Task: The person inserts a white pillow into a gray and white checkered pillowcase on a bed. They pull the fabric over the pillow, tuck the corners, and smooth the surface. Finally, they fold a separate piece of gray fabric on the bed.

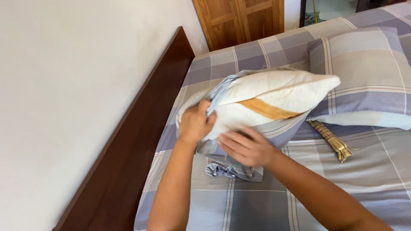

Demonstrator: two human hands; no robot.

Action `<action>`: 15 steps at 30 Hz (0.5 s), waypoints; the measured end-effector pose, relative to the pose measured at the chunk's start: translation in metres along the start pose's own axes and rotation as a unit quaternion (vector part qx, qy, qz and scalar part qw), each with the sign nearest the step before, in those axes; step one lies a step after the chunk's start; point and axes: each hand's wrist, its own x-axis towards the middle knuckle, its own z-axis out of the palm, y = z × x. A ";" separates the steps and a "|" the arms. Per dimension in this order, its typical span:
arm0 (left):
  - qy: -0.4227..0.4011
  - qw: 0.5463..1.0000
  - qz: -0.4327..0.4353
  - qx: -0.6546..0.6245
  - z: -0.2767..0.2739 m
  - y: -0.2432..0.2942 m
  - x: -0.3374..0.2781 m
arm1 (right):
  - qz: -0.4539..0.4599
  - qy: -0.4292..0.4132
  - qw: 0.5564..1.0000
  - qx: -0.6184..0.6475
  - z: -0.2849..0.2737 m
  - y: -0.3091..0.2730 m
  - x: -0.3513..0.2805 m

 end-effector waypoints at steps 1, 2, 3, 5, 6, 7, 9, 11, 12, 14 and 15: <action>-0.001 1.000 0.005 0.000 -0.007 -0.005 -0.002 | 0.002 0.001 1.000 -0.005 -0.014 0.005 0.004; 0.018 1.000 0.005 -0.001 -0.011 -0.008 -0.001 | 0.146 0.069 0.986 -0.043 -0.029 0.015 0.005; 0.038 0.999 0.004 -0.001 -0.014 -0.010 -0.001 | 0.285 0.136 0.945 -0.079 -0.045 0.024 0.007; 0.002 1.000 0.001 -0.002 -0.045 0.009 0.009 | 0.353 0.114 0.928 -0.021 -0.054 0.040 0.002; -0.045 0.999 -0.001 0.001 -0.063 0.017 0.012 | 0.428 0.091 0.898 0.040 -0.058 0.042 0.000; -0.048 0.999 0.001 0.001 -0.071 0.021 0.024 | 0.431 0.092 0.897 0.039 -0.049 0.041 -0.014; -0.084 0.960 0.157 0.214 -0.082 0.030 0.045 | 0.433 -0.002 0.891 0.136 -0.034 0.040 -0.043; -0.100 0.933 0.200 0.283 -0.075 0.031 0.071 | 0.387 -0.027 0.913 0.129 -0.041 0.030 -0.034; -0.116 0.896 0.243 0.352 -0.073 0.031 0.083 | 0.340 -0.049 0.931 0.121 -0.044 0.024 -0.029; -0.110 0.890 0.276 0.345 -0.062 0.037 0.100 | 0.296 -0.044 0.949 0.100 -0.049 0.010 -0.010; -0.102 0.882 0.311 0.338 -0.057 0.040 0.110 | 0.252 -0.037 0.964 0.077 -0.051 0.005 0.001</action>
